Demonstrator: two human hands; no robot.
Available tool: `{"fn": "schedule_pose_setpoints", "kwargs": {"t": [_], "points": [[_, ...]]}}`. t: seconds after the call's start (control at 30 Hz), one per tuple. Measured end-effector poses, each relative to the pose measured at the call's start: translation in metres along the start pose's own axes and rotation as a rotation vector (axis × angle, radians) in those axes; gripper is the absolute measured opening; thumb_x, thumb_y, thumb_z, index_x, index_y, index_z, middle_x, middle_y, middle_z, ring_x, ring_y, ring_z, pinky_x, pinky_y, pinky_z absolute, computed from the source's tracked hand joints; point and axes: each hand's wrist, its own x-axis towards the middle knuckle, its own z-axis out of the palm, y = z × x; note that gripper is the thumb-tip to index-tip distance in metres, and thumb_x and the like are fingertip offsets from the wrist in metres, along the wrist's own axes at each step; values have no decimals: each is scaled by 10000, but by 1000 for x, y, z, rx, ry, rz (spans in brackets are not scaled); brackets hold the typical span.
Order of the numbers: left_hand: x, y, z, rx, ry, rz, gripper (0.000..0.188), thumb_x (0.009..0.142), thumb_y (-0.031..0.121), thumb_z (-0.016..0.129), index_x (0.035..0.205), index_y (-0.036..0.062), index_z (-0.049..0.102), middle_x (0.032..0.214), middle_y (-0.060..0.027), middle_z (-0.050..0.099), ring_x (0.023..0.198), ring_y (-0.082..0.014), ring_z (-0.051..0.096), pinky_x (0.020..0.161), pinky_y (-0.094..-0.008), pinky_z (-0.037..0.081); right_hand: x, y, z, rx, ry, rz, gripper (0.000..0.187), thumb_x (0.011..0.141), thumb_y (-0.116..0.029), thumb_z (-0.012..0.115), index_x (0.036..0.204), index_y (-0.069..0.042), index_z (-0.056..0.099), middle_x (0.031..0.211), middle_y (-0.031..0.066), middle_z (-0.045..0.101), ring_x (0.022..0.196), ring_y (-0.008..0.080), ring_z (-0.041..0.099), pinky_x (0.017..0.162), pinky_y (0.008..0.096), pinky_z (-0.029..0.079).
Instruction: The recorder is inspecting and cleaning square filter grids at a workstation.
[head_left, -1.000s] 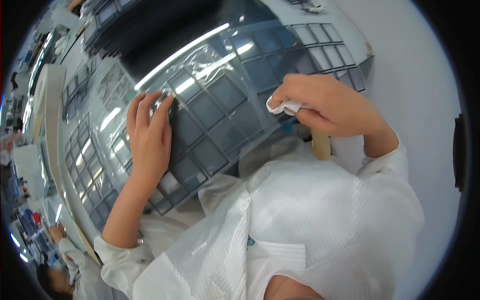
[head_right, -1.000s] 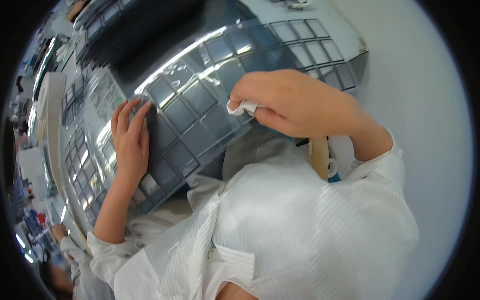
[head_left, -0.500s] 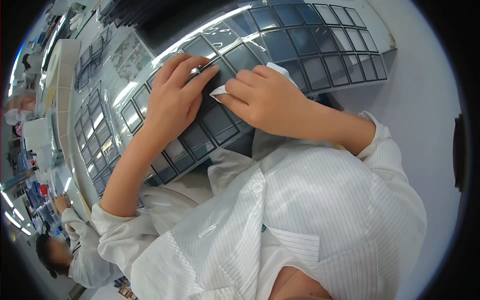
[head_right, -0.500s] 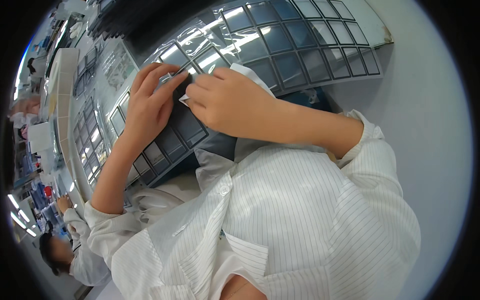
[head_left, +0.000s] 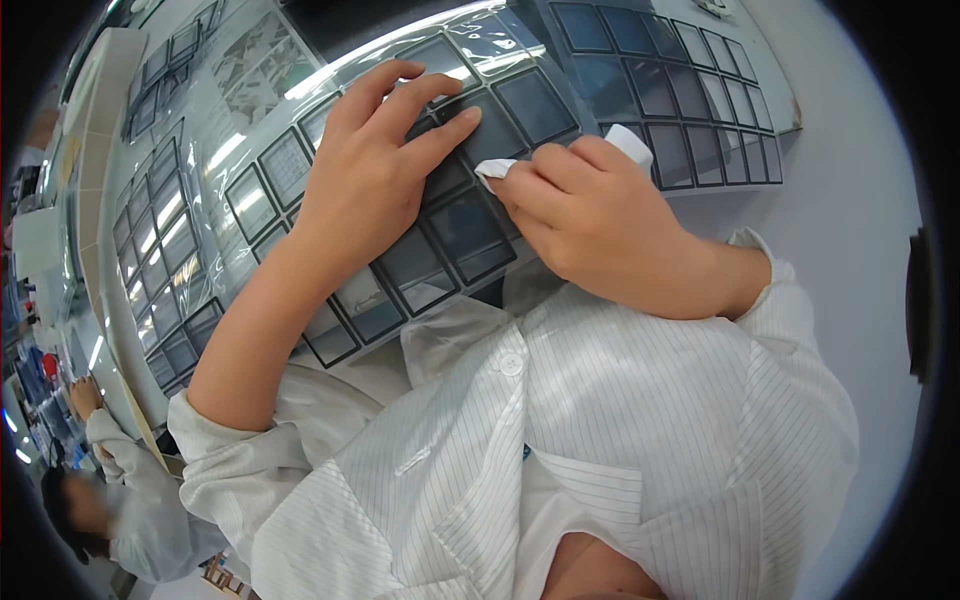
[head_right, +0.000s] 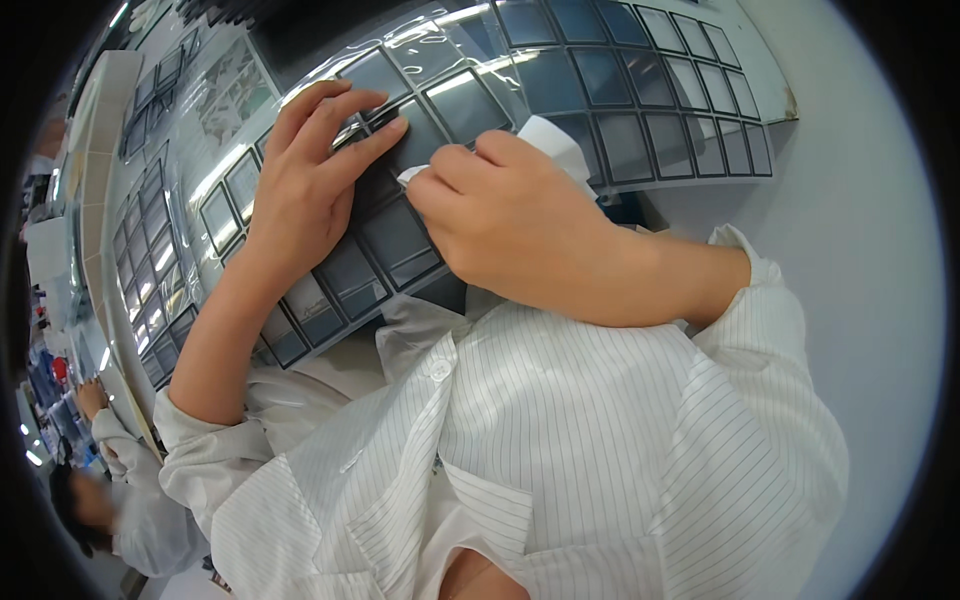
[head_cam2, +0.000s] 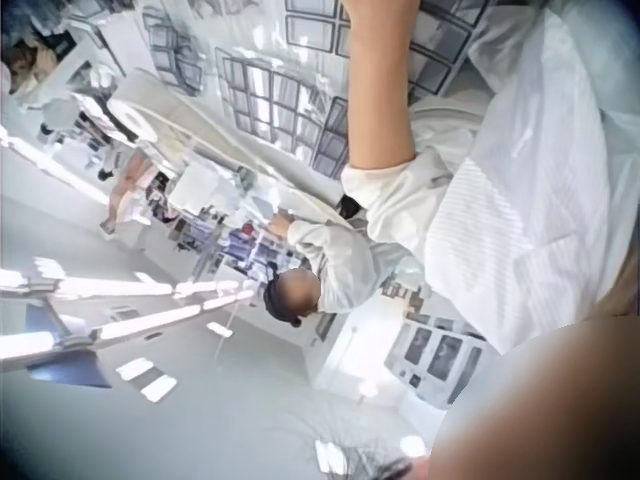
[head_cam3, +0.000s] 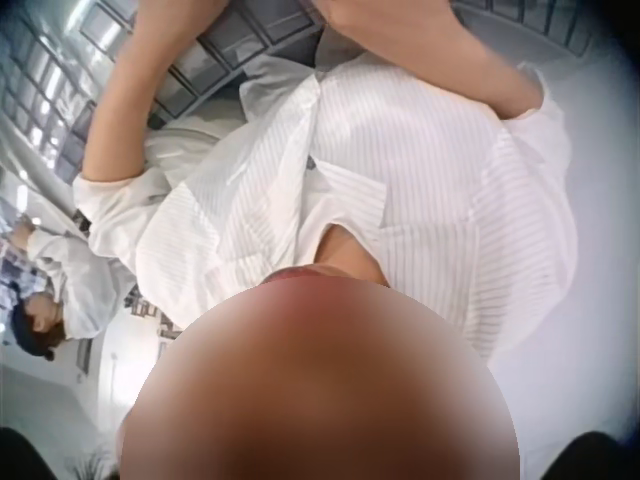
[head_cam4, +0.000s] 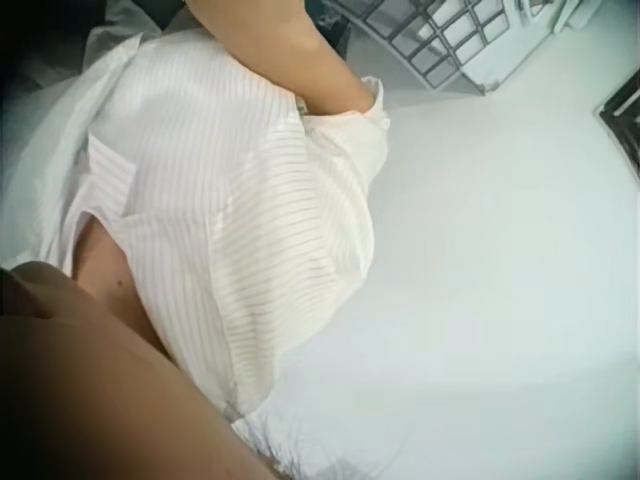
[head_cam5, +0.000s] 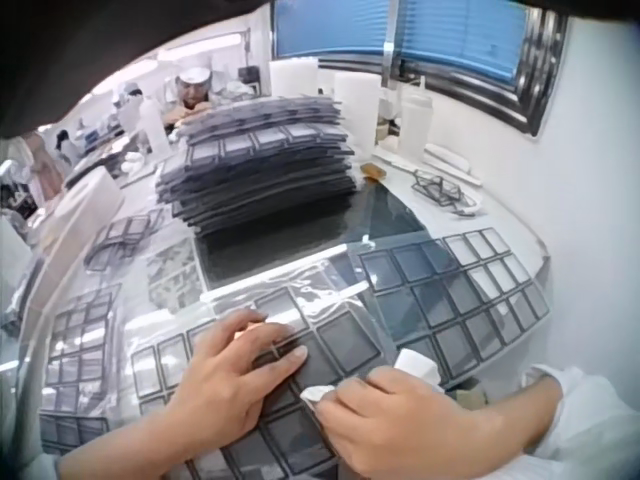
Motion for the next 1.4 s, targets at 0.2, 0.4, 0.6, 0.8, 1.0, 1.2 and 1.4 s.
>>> {"fn": "schedule_pose_setpoints", "kwargs": {"t": [0.2,0.4,0.6,0.8,1.0,1.2,1.4], "points": [[-1,-3,-5,-114,66,47,436,677,-86,598,1029,137,724,1154,-38,628,1118,-286,556,815,-355,511,-11,11,-6,94,93,102,334,718,-89,679,1046,-30,685,905,21,570,785,164,547,665,288,434],[-1,-4,-4,-187,74,52,394,649,-92,581,940,125,735,1082,-26,654,1073,-269,578,721,-325,518,-9,10,7,198,184,159,359,718,-87,670,1075,-55,678,905,24,563,772,167,541,657,294,440],[-2,-6,-2,-117,72,41,320,620,-59,614,875,99,725,1060,-19,662,1061,-274,592,800,-350,526,-4,5,14,56,181,92,195,732,-115,680,922,-68,697,851,-12,549,784,144,537,660,272,425],[1,-2,-5,-60,51,76,372,678,-69,564,937,127,744,1077,-23,681,1067,-265,598,671,-293,506,-1,8,11,-3,125,35,121,778,-121,713,884,-66,729,831,-31,541,731,137,502,633,276,398],[0,0,-6,-8,43,107,332,655,-23,595,925,111,735,1084,-22,680,1068,-277,600,815,-339,522,1,10,13,2,114,-16,100,785,-128,722,859,-61,729,832,-32,544,730,136,502,633,276,394],[0,0,-4,-26,55,102,320,646,-8,604,918,103,730,1083,-24,679,1065,-282,600,845,-354,514,2,12,12,-6,91,-45,182,777,-126,731,945,-57,728,832,-33,543,723,140,501,622,281,393],[-1,-2,-5,-13,47,97,306,653,-11,601,909,98,728,1082,-28,679,1059,-282,602,814,-347,520,-4,23,-6,225,44,-63,320,716,-102,722,1033,-63,718,852,-14,571,738,151,517,622,282,400]]}}
